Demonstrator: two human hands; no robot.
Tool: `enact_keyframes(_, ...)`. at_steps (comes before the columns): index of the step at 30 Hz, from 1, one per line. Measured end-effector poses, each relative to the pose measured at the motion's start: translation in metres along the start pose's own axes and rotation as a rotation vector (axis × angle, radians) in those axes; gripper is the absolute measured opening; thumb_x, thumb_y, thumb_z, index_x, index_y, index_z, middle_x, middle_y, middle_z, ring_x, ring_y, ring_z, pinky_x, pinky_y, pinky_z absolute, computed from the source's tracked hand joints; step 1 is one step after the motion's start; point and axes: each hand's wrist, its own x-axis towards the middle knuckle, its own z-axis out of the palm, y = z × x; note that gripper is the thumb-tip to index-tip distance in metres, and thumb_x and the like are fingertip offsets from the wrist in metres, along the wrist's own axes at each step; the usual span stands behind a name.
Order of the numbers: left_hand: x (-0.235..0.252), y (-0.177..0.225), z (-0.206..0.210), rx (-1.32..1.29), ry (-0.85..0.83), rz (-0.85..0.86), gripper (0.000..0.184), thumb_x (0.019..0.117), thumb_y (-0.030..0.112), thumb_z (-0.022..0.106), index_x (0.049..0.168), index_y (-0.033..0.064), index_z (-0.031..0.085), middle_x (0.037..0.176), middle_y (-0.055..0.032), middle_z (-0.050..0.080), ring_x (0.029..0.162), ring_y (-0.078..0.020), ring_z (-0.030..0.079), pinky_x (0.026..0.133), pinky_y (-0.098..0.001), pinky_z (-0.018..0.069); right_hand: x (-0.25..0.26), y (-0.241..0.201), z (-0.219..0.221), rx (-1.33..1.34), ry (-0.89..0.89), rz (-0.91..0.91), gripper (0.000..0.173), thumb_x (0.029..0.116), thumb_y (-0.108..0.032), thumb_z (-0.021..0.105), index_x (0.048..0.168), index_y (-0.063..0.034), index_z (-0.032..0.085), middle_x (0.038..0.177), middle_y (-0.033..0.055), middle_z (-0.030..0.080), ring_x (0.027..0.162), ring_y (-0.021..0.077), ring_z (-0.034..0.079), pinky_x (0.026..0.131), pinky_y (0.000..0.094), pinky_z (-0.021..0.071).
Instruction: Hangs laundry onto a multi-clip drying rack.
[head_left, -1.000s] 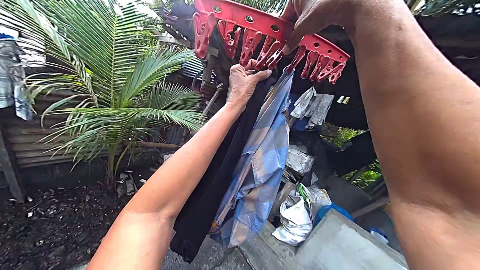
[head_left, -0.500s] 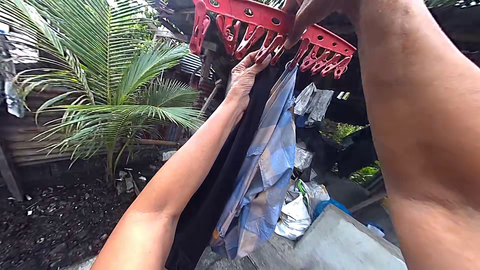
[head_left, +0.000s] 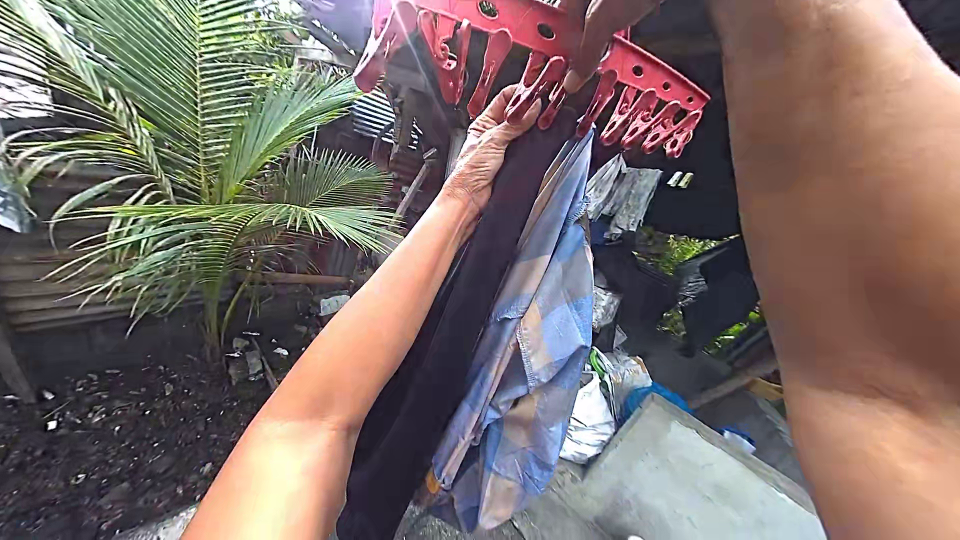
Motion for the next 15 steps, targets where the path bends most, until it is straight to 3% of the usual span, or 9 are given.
enact_keyframes(2, 0.0, 0.003, 0.001, 0.059, -0.01, -0.005, 0.018, 0.1029, -0.001, 0.052, 0.118, 0.0051, 0.06, 0.098, 0.0005, 0.068, 0.089, -0.0047, 0.066, 0.083, -0.022, 0.0562, -0.025, -0.012, -0.015, -0.036, -0.155, 0.006, 0.016, 0.0873, 0.004, 0.071, 0.096, 0.0138, 0.063, 0.083, 0.0187, 0.062, 0.077, 0.0135, 0.059, 0.075, 0.0216, 0.0481)
enact_keyframes(3, -0.001, 0.005, 0.001, 0.099, -0.016, -0.016, 0.016, 0.103, 0.001, 0.053, 0.116, 0.0055, 0.06, 0.096, 0.0012, 0.068, 0.088, -0.0041, 0.066, 0.082, -0.0215, 0.0565, -0.029, -0.01, -0.016, -0.034, -0.174, -0.042, 0.015, 0.0889, 0.003, 0.069, 0.096, 0.0142, 0.063, 0.082, 0.0187, 0.062, 0.075, 0.0126, 0.059, 0.073, 0.0205, 0.0483)
enact_keyframes(4, -0.002, 0.009, 0.001, 0.146, -0.029, -0.041, 0.015, 0.1035, 0.002, 0.053, 0.116, 0.0059, 0.06, 0.096, 0.0019, 0.067, 0.088, -0.0033, 0.065, 0.082, -0.0208, 0.0557, -0.025, -0.002, -0.01, -0.022, -0.145, -0.111, 0.013, 0.0849, 0.003, 0.07, 0.088, 0.0132, 0.063, 0.073, 0.0165, 0.06, 0.067, 0.011, 0.059, 0.065, 0.0191, 0.0484)
enact_keyframes(6, -0.003, 0.014, 0.001, 0.21, -0.009, -0.082, 0.012, 0.103, 0.004, 0.056, 0.114, 0.0051, 0.062, 0.095, 0.0019, 0.068, 0.086, -0.0031, 0.066, 0.08, -0.0204, 0.0562, -0.01, 0.014, -0.006, -0.116, -0.234, -0.249, 0.017, 0.0799, -0.002, 0.072, 0.087, 0.0101, 0.063, 0.072, 0.0142, 0.062, 0.068, 0.0121, 0.059, 0.068, 0.0225, 0.0473)
enact_keyframes(8, -0.005, 0.016, -0.002, 0.244, 0.046, -0.087, 0.011, 0.1017, 0.005, 0.06, 0.111, 0.0037, 0.066, 0.093, 0.0013, 0.071, 0.084, -0.0037, 0.068, 0.079, -0.0217, 0.0574, -0.018, 0.007, -0.014, -0.208, -0.33, -0.256, 0.023, 0.0827, -0.001, 0.075, 0.099, 0.012, 0.065, 0.086, 0.0203, 0.065, 0.082, 0.0208, 0.061, 0.079, 0.03, 0.047)
enact_keyframes(9, -0.005, 0.017, -0.003, 0.255, 0.07, -0.088, 0.01, 0.1012, 0.005, 0.061, 0.108, 0.0038, 0.067, 0.091, 0.0012, 0.071, 0.083, -0.0041, 0.068, 0.078, -0.0222, 0.0578, -0.029, -0.005, -0.028, -0.244, -0.455, -0.234, 0.026, 0.0892, 0.002, 0.072, 0.111, 0.0121, 0.063, 0.098, 0.0226, 0.063, 0.093, 0.0237, 0.059, 0.089, 0.0327, 0.0461)
enact_keyframes(11, -0.007, 0.02, -0.007, 0.264, 0.073, -0.095, 0.012, 0.1007, 0.005, 0.062, 0.109, 0.0017, 0.07, 0.092, -0.0007, 0.073, 0.083, -0.0061, 0.069, 0.078, -0.0238, 0.0581, -0.04, -0.014, -0.044, -0.266, -0.561, -0.262, 0.035, 0.0912, 0.001, 0.072, 0.122, 0.0103, 0.059, 0.107, 0.0242, 0.063, 0.101, 0.0268, 0.058, 0.094, 0.0371, 0.0455)
enact_keyframes(13, -0.01, 0.024, -0.012, 0.287, 0.037, -0.107, 0.012, 0.1008, 0.006, 0.062, 0.109, 0.0014, 0.07, 0.091, -0.0009, 0.074, 0.082, -0.0069, 0.071, 0.077, -0.0246, 0.0596, -0.044, -0.015, -0.043, -0.236, -0.515, -0.242, 0.034, 0.0902, 0.002, 0.073, 0.121, 0.0098, 0.061, 0.107, 0.0247, 0.064, 0.101, 0.0266, 0.06, 0.094, 0.0365, 0.0458)
enact_keyframes(15, -0.017, 0.03, -0.018, 0.302, -0.015, -0.12, 0.011, 0.102, 0.006, 0.06, 0.109, 0.0027, 0.069, 0.089, 0.0004, 0.074, 0.081, -0.006, 0.071, 0.077, -0.0241, 0.0604, -0.038, -0.007, -0.022, -0.146, -0.384, -0.224, 0.022, 0.0842, 0.012, 0.069, 0.105, 0.0125, 0.063, 0.091, 0.021, 0.064, 0.087, 0.0171, 0.061, 0.084, 0.0245, 0.048)
